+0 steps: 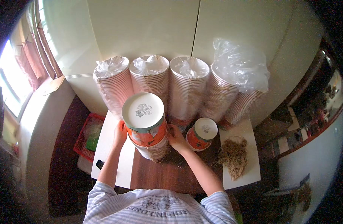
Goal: Manually removing fibrous material from paper bowls and stacking them.
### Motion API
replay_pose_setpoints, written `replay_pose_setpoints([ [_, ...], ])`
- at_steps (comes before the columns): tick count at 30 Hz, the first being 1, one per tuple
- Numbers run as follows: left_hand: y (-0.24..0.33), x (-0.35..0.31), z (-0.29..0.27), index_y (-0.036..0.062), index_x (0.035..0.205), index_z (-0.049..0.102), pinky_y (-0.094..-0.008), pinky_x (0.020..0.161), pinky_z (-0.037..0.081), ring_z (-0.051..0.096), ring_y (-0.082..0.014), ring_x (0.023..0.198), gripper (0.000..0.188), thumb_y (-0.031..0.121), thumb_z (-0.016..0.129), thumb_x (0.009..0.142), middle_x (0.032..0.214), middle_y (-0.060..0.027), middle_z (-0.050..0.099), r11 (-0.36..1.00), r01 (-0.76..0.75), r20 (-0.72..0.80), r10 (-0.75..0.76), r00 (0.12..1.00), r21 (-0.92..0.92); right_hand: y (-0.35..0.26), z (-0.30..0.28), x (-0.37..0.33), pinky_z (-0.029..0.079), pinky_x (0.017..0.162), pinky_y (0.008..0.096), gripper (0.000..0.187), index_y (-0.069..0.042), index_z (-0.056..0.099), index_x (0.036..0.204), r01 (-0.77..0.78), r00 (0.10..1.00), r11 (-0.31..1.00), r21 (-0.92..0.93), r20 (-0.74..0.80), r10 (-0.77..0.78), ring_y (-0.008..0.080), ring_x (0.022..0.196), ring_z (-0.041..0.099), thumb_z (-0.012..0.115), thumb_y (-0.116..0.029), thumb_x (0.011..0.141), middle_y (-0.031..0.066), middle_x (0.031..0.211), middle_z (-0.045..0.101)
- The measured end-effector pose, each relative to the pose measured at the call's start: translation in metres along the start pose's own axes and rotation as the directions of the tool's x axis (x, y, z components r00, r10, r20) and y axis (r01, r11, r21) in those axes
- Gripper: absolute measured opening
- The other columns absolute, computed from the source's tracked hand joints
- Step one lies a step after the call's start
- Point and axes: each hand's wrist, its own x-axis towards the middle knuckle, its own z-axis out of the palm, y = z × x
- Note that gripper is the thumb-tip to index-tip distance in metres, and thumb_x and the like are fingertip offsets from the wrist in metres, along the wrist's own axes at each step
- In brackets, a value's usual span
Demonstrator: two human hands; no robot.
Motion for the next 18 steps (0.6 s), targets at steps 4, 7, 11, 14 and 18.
replay_pose_setpoints([
  [4,-0.024,-0.01,0.004,-0.001,0.088,0.049,-0.0285,0.064,0.042,0.05,-0.0164,0.068,0.019,0.017,0.043,0.088,0.077,-0.0094,0.054,0.981,-0.142,-0.119,0.126,0.985,-0.136,0.006,-0.011,-0.008,0.04,0.079,0.031,0.035,-0.001,0.039,0.114,-0.044,0.997,0.994,-0.098,-0.069,0.037,0.0202,0.094,0.05,0.051,-0.014,0.084,0.0119,0.103,0.051],
  [7,-0.048,-0.031,0.006,0.0002,0.079,0.047,-0.0263,0.054,0.038,0.043,-0.0125,0.056,0.019,0.018,0.046,0.087,0.061,-0.0072,0.046,0.962,-0.007,-0.137,-0.032,0.99,-0.272,0.043,-0.046,-0.015,0.038,0.081,0.0349,0.034,-0.003,0.045,0.11,0.025,0.965,0.661,-0.75,-0.154,-0.211,0.0221,0.096,0.049,0.055,-0.017,0.08,0.0121,0.103,0.052],
  [11,-0.072,-0.075,0.012,-0.0007,0.079,0.048,-0.026,0.055,0.039,0.044,-0.0104,0.06,0.02,0.018,0.047,0.087,0.063,-0.0052,0.049,0.961,0.123,-0.026,-0.133,0.991,-0.249,0.079,-0.1,-0.027,0.036,0.077,0.0394,0.031,-0.009,0.051,0.099,-0.072,0.892,0.089,-0.993,-0.104,-0.441,0.025,0.091,0.048,0.058,-0.019,0.071,0.0093,0.097,0.051],
  [14,-0.078,-0.112,0.027,-0.0021,0.078,0.054,-0.0275,0.057,0.041,0.049,-0.0127,0.062,0.021,0.017,0.051,0.083,0.065,-0.008,0.055,0.97,0.183,0.142,-0.161,0.977,-0.16,0.089,-0.118,-0.032,0.036,0.076,0.0377,0.019,-0.01,0.055,0.089,-0.084,0.926,0.036,-0.996,-0.091,-0.366,0.0236,0.088,0.05,0.058,-0.018,0.071,0.0076,0.092,0.053],
  [18,-0.082,-0.149,0.049,-0.0023,0.079,0.054,-0.0291,0.057,0.043,0.051,-0.0155,0.059,0.018,0.015,0.056,0.08,0.066,-0.013,0.057,0.988,0.127,0.349,-0.089,0.933,-0.086,0.082,-0.119,-0.03,0.039,0.077,0.0397,0.015,-0.008,0.057,0.087,-0.103,0.973,0.112,-0.988,-0.124,-0.196,0.0236,0.09,0.054,0.056,-0.009,0.072,0.0077,0.088,0.057],
])
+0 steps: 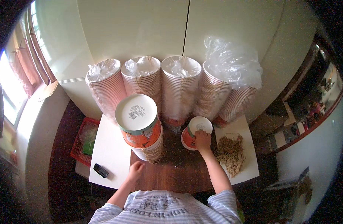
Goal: Manually removing fibrous material from paper bowls and stacking them.
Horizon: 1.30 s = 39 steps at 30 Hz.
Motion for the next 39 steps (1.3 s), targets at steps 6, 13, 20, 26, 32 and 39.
replay_pose_setpoints([
  [6,0.001,-0.018,0.029,-0.0023,0.08,0.054,-0.0316,0.056,0.044,0.056,-0.021,0.06,0.02,0.017,0.058,0.079,0.069,-0.0171,0.057,0.999,0.008,0.149,-0.012,0.989,0.032,-0.002,-0.011,0.007,0.04,0.071,0.0394,0.013,-0.007,0.055,0.084,0.005,1.0,0.998,-0.067,-0.003,-0.005,0.0248,0.086,0.054,0.056,-0.008,0.07,0.0088,0.083,0.056],
  [13,0.002,-0.025,0.028,-0.002,0.08,0.054,-0.0333,0.056,0.045,0.058,-0.0272,0.062,0.021,0.018,0.057,0.079,0.071,-0.0189,0.058,0.998,0.016,0.164,-0.027,0.986,0.063,-0.009,-0.038,0.004,0.035,0.073,0.0387,0.017,-0.007,0.05,0.081,0.031,0.999,0.999,0.008,-0.016,-0.031,0.0266,0.088,0.05,0.059,-0.013,0.068,0.009,0.084,0.052],
  [20,-0.007,-0.026,0.033,-0.0029,0.078,0.053,-0.0338,0.057,0.045,0.058,-0.0286,0.063,0.022,0.019,0.057,0.079,0.07,-0.0192,0.058,0.998,0.013,0.173,-0.022,0.985,0.056,-0.016,-0.054,0.001,0.032,0.074,0.0403,0.017,-0.006,0.05,0.081,0.009,0.998,0.998,0.054,0.063,-0.013,0.0255,0.087,0.05,0.059,-0.01,0.067,0.0089,0.083,0.052],
  [26,-0.007,-0.018,0.052,-0.0019,0.084,0.054,-0.0329,0.063,0.046,0.059,-0.0244,0.068,0.025,0.022,0.059,0.078,0.076,-0.0167,0.06,0.999,-0.016,0.23,0.008,0.973,0.032,-0.023,-0.062,-0.006,0.035,0.068,0.0397,0.014,-0.005,0.049,0.074,0.067,0.996,0.975,0.21,-0.071,-0.053,0.0283,0.08,0.051,0.059,-0.013,0.067,0.0114,0.076,0.052],
  [32,0.008,0.019,0.093,0.0026,0.111,0.045,-0.0292,0.073,0.044,0.055,-0.0177,0.085,0.045,0.027,0.062,0.078,0.098,-0.0055,0.058,0.759,0.356,0.423,-0.118,0.898,-0.545,-0.021,-0.094,-0.023,0.04,0.062,0.0409,0.02,-0.002,0.048,0.078,-0.112,0.993,0.836,0.538,0.081,0.081,0.033,0.074,0.052,0.061,-0.016,0.073,0.015,0.078,0.05],
  [39,0.025,0.019,0.112,0.005,0.117,0.043,-0.0346,0.083,0.044,0.054,-0.0207,0.097,0.047,0.019,0.062,0.077,0.107,-0.0069,0.055,0.279,0.568,0.55,-0.145,0.822,-0.775,-0.011,-0.097,-0.056,0.042,0.059,0.0347,0.02,-0.001,0.049,0.077,-0.182,0.981,0.739,0.649,0.065,0.185,0.0265,0.066,0.054,0.064,-0.012,0.07,0.0133,0.073,0.053],
])
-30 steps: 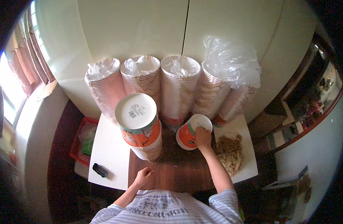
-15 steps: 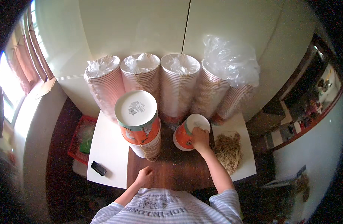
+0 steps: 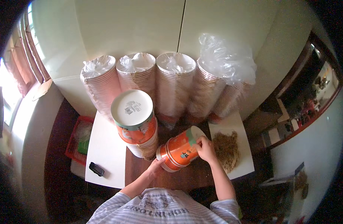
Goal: Manually removing fibrous material from paper bowls and stacking them.
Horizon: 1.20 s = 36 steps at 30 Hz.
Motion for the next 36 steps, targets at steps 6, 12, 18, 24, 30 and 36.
replay_pose_setpoints([
  [6,-0.004,-0.004,0.002,0.0061,0.116,0.044,-0.0417,0.084,0.045,0.054,-0.0246,0.097,0.048,0.016,0.065,0.074,0.109,-0.0101,0.054,0.997,0.027,-0.018,-0.029,0.999,-0.066,0.0,0.0,-0.015,0.041,0.057,0.0267,0.016,0.0,0.05,0.072,-0.074,0.995,0.985,0.158,0.074,0.063,0.0129,0.062,0.051,0.065,-0.006,0.069,0.0058,0.067,0.053],
  [12,0.005,-0.019,0.024,0.0031,0.114,0.044,-0.0422,0.081,0.047,0.056,-0.0261,0.093,0.047,0.01,0.066,0.072,0.108,-0.0128,0.054,0.995,0.013,-0.08,-0.021,0.997,-0.097,0.0,-0.004,-0.023,0.04,0.057,0.0238,0.013,-0.001,0.05,0.074,-0.086,0.993,0.967,0.238,0.096,0.065,0.009,0.062,0.048,0.063,-0.004,0.071,0.0026,0.067,0.052],
  [18,0.006,-0.023,0.013,-0.0005,0.109,0.047,-0.0449,0.077,0.048,0.057,-0.0277,0.089,0.039,0.007,0.062,0.074,0.101,-0.0141,0.056,0.999,-0.045,-0.205,0.041,0.978,-0.013,0.009,-0.012,-0.019,0.04,0.058,0.0262,0.014,-0.001,0.05,0.074,-0.158,0.986,0.948,0.276,0.09,0.138,0.011,0.063,0.048,0.063,-0.007,0.072,0.0036,0.066,0.052],
  [24,0.017,-0.045,-0.006,0.0,0.114,0.041,-0.0501,0.081,0.045,0.055,-0.0305,0.093,0.047,0.009,0.062,0.074,0.107,-0.0165,0.053,0.993,0.047,-0.202,-0.069,0.977,-0.11,0.028,-0.046,0.001,0.038,0.064,0.0219,0.009,-0.004,0.048,0.078,-0.158,0.983,0.886,0.436,-0.018,0.184,0.0083,0.068,0.044,0.057,-0.004,0.077,-0.0008,0.072,0.047],
  [30,0.022,-0.082,-0.056,0.0022,0.118,0.04,-0.0473,0.084,0.044,0.054,-0.0291,0.098,0.051,0.008,0.063,0.072,0.111,-0.016,0.052,0.978,0.046,-0.017,-0.05,0.999,-0.201,0.003,-0.051,0.035,0.038,0.062,0.0234,0.009,-0.002,0.046,0.078,-0.069,0.994,0.973,0.22,-0.066,0.086,0.0094,0.068,0.044,0.055,-0.003,0.077,0.0012,0.071,0.048],
  [36,0.023,-0.088,-0.061,0.0025,0.118,0.041,-0.0474,0.085,0.044,0.053,-0.0285,0.098,0.053,0.01,0.065,0.071,0.11,-0.0146,0.053,0.976,0.035,0.056,-0.024,0.998,-0.216,0.022,0.053,0.047,0.04,0.062,0.0444,0.013,-0.002,0.056,0.068,0.346,0.938,0.872,-0.347,0.127,-0.322,0.0358,0.073,0.053,0.058,-0.015,0.068,0.0154,0.072,0.056],
])
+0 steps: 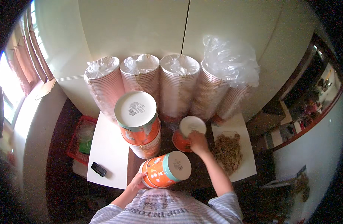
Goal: Manually removing fibrous material from paper bowls and stacking them.
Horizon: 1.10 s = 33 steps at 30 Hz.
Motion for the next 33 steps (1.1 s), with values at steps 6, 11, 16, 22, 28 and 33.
replay_pose_setpoints([
  [6,-0.008,0.006,0.01,0.0023,0.117,0.042,-0.0468,0.085,0.044,0.053,-0.0281,0.099,0.051,0.009,0.065,0.071,0.11,-0.014,0.053,0.999,0.004,0.0,-0.004,1.0,0.046,0.003,0.065,-0.004,0.042,0.066,0.0413,0.01,-0.005,0.056,0.072,0.16,0.986,0.986,-0.052,0.057,-0.157,0.0306,0.077,0.054,0.056,-0.014,0.068,0.0113,0.076,0.057],
  [11,-0.007,0.004,0.009,0.0021,0.117,0.042,-0.047,0.085,0.044,0.053,-0.0285,0.099,0.05,0.01,0.064,0.073,0.11,-0.0144,0.053,0.999,-0.025,-0.039,0.026,0.999,0.028,-0.008,0.042,-0.009,0.041,0.078,0.0353,0.032,-0.005,0.052,0.099,-0.174,0.97,0.94,0.293,0.217,0.111,0.0247,0.093,0.051,0.056,-0.027,0.076,0.0115,0.098,0.053],
  [16,-0.009,0.006,0.021,0.0018,0.117,0.041,-0.0461,0.085,0.044,0.053,-0.0284,0.099,0.051,0.01,0.064,0.073,0.111,-0.0148,0.052,0.999,-0.013,-0.088,0.016,0.996,0.035,-0.004,-0.009,-0.052,0.028,0.095,0.0375,0.092,-0.006,0.017,0.13,-0.258,0.926,0.648,0.716,0.376,-0.047,0.0256,0.115,0.031,0.061,-0.055,0.067,0.0155,0.127,0.026],
  [22,-0.011,0.015,0.034,0.0046,0.12,0.038,-0.0489,0.084,0.044,0.052,-0.0285,0.1,0.054,0.018,0.064,0.074,0.113,-0.014,0.051,0.991,-0.035,-0.034,0.04,0.999,0.129,-0.037,-0.037,-0.077,0.014,0.104,0.0401,0.119,-0.007,0.001,0.133,-0.235,0.828,0.858,0.457,0.556,-0.07,0.0347,0.128,0.004,0.078,-0.039,0.048,0.0204,0.136,0.001],
  [28,-0.009,0.014,0.038,0.0006,0.116,0.041,-0.0453,0.085,0.044,0.054,-0.0288,0.098,0.049,0.018,0.062,0.076,0.111,-0.0156,0.052,0.989,-0.034,-0.164,0.058,0.985,0.146,-0.017,-0.055,-0.084,0.016,0.103,0.0406,0.115,-0.004,0.007,0.132,-0.183,0.936,0.772,0.609,0.349,-0.054,0.0335,0.125,0.014,0.074,-0.048,0.05,0.0203,0.131,0.014],
  [33,-0.007,0.013,0.015,-0.0004,0.116,0.041,-0.0474,0.087,0.041,0.052,-0.0301,0.1,0.042,0.026,0.047,0.084,0.112,-0.0165,0.051,0.998,-0.018,-0.204,0.031,0.978,0.066,0.05,-0.119,-0.079,0.021,0.101,0.0443,0.111,-0.009,0.006,0.133,-0.277,0.959,0.633,0.723,0.251,0.133,0.0322,0.124,0.019,0.07,-0.052,0.053,0.0173,0.132,0.016],
])
